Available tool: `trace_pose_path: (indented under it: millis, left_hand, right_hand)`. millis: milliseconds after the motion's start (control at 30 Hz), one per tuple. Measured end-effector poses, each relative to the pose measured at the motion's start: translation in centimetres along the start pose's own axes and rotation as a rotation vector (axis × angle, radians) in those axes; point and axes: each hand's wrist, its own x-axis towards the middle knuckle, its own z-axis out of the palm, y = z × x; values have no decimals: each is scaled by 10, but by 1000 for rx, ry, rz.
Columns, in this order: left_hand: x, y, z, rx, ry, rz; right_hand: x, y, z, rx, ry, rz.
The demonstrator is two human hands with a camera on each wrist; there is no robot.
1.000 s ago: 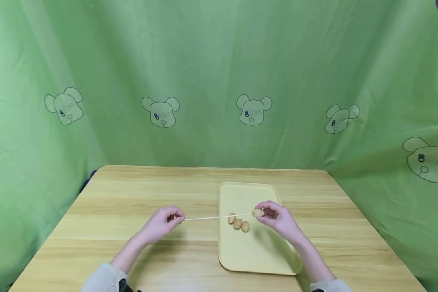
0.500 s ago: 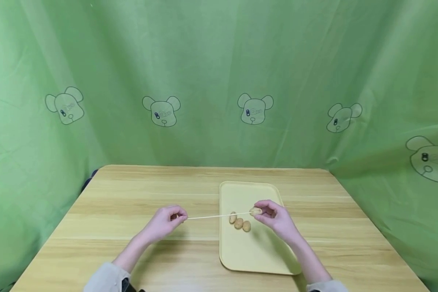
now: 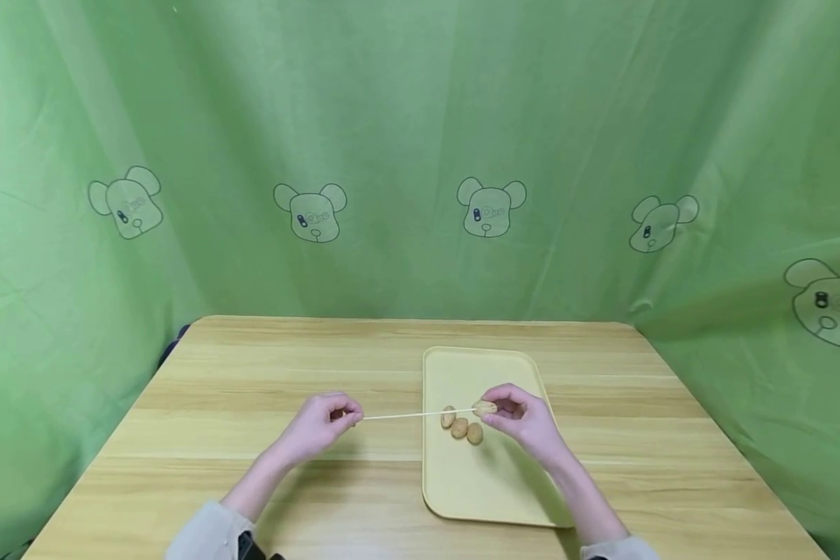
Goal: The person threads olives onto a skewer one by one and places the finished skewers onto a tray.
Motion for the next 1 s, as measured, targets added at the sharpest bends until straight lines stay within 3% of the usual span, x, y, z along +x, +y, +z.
trace_pose_path:
  millis: [300, 367, 467, 600, 733, 1000]
  left_hand:
    - [3, 2, 2, -55, -9, 19]
    - [4, 2, 2, -91, -8, 7]
    - [2, 16, -2, -143, -13, -35]
    - [1, 19, -3, -210, -17, -81]
    - [2, 2, 2, -240, -6, -71]
    - [4, 2, 5, -291, -8, -42]
  right_hand:
    - [-3, 3, -2, 30, -9, -46]
    - [-4, 5, -4, 46, -14, -50]
    - [-7, 7, -7, 77, -17, -40]
    - [-10, 9, -11, 114, -7, -17]
    - [-11, 10, -12, 130, -16, -13]
    - [-10, 11, -12, 152, -22, -21]
